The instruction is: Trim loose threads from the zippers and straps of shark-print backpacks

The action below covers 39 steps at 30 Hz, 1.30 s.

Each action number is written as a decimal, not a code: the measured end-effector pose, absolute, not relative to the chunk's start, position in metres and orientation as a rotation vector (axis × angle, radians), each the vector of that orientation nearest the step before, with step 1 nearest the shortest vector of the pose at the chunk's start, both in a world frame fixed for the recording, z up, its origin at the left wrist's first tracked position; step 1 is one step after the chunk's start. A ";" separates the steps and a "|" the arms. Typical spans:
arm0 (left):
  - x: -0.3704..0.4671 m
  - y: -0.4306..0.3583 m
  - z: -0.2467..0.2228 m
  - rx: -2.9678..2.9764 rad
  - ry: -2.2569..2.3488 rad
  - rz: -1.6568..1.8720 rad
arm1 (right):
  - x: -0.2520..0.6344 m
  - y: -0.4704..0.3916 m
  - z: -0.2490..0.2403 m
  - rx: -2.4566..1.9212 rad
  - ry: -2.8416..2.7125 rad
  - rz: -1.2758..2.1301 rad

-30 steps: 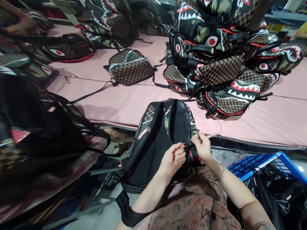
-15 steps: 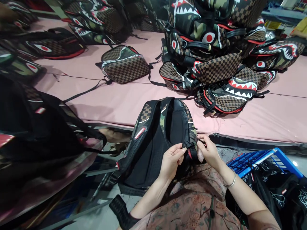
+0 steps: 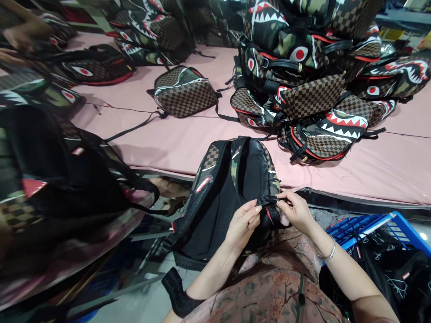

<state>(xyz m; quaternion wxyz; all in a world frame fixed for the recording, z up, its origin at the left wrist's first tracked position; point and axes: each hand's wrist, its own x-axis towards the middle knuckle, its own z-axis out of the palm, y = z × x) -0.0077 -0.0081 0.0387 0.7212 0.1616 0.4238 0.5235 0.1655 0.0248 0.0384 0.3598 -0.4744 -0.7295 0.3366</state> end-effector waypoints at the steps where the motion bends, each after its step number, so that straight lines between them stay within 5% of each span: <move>1: -0.009 -0.008 0.038 0.338 0.910 1.147 | 0.164 0.024 0.038 -1.228 -1.828 0.911; 12: -0.014 -0.017 0.042 0.498 1.019 1.143 | 0.132 0.023 0.027 -1.158 -1.875 0.932; 20: -0.025 -0.029 0.052 1.180 1.659 1.188 | 0.119 0.006 0.007 -1.195 -2.035 0.867; 26: -0.028 -0.042 0.054 1.592 1.558 1.071 | 0.126 -0.001 0.006 -1.282 -1.869 0.932; 32: -0.100 -0.075 0.040 1.574 1.943 1.409 | 0.164 -0.001 -0.014 -1.359 -1.823 0.971; 39: -0.200 -0.179 -0.020 1.518 2.640 1.087 | 0.193 -0.027 -0.032 -1.529 -1.743 1.155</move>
